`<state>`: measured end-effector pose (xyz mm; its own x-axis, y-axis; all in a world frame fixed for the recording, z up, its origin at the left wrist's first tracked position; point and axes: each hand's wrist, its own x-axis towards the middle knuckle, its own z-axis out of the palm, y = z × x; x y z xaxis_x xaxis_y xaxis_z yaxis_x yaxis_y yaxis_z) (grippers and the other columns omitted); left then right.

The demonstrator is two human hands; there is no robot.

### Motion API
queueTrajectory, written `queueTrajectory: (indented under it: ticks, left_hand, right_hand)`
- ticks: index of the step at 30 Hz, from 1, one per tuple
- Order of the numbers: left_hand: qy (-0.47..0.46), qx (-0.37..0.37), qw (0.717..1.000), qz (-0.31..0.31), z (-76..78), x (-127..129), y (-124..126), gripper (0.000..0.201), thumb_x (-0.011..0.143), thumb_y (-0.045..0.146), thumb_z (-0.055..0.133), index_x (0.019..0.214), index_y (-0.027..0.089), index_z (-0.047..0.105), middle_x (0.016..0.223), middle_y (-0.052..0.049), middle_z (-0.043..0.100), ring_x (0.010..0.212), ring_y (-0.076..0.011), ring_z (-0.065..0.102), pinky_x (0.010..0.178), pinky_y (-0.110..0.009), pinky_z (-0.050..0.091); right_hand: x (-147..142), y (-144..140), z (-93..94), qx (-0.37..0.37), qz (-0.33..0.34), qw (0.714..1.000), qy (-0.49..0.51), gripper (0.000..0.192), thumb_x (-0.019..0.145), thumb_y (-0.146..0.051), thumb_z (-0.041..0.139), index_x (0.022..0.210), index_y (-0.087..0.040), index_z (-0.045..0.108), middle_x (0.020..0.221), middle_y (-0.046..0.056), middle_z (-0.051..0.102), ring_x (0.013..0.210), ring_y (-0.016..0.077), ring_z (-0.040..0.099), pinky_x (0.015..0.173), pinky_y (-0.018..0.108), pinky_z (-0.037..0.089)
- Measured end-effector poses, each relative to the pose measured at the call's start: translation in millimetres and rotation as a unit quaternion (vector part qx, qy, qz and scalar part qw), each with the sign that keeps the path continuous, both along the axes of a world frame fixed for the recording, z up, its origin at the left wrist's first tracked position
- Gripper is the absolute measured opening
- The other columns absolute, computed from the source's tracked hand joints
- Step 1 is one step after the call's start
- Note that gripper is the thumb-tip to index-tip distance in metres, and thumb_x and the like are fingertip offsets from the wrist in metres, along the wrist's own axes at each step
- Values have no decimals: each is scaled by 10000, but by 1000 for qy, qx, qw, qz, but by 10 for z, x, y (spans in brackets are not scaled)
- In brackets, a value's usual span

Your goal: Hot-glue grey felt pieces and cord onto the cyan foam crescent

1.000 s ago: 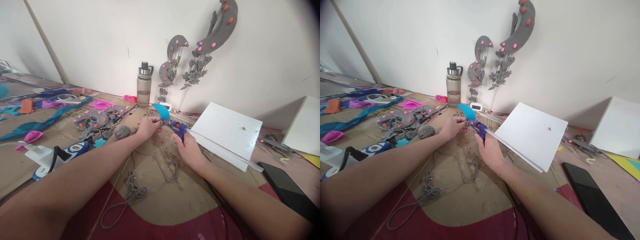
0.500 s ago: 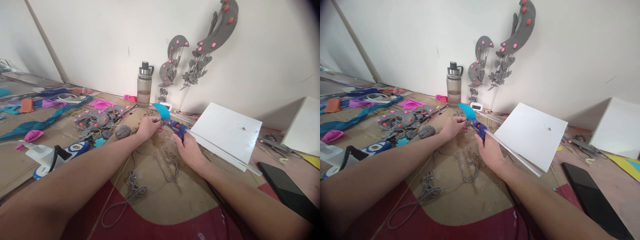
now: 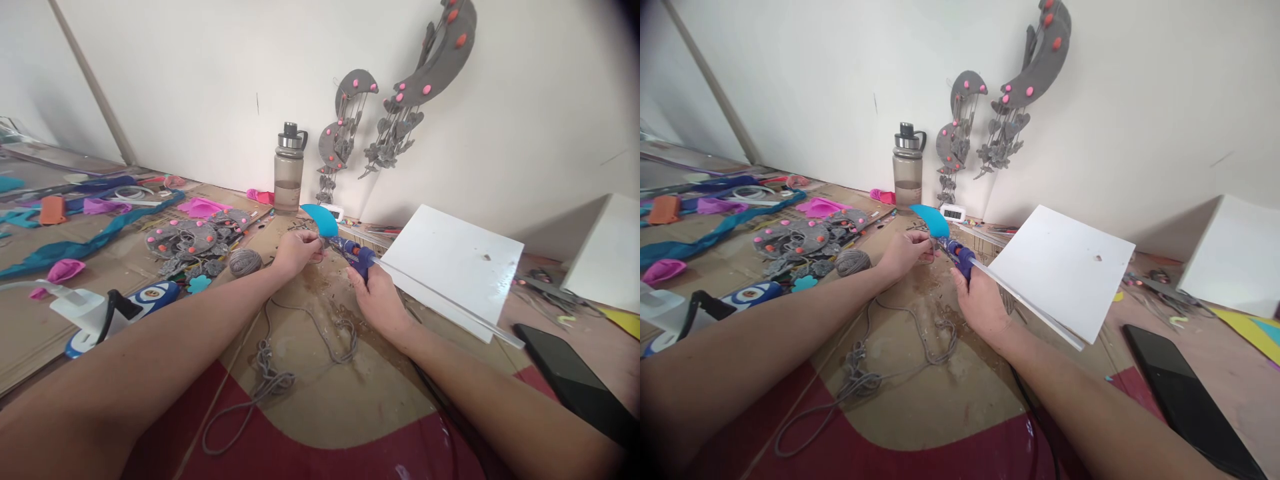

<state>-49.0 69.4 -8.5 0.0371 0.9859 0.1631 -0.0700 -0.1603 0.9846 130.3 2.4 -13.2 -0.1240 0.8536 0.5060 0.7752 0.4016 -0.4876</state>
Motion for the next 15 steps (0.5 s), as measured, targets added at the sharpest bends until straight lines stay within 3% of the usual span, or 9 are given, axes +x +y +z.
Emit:
queueTrajectory:
  ticks: [15]
  left_hand:
    - [-25, 1, 1000, 15, 4, -20, 11, 109, 764, 228, 635, 741, 123, 653, 698, -33, 659, 668, -143, 685, 653, -257, 547]
  right_hand:
    - [5, 8, -1, 5, -9, 1000, -15, 337, 929, -425, 405, 1022, -156, 585, 946, 145, 675, 890, 274, 617, 783, 386, 472]
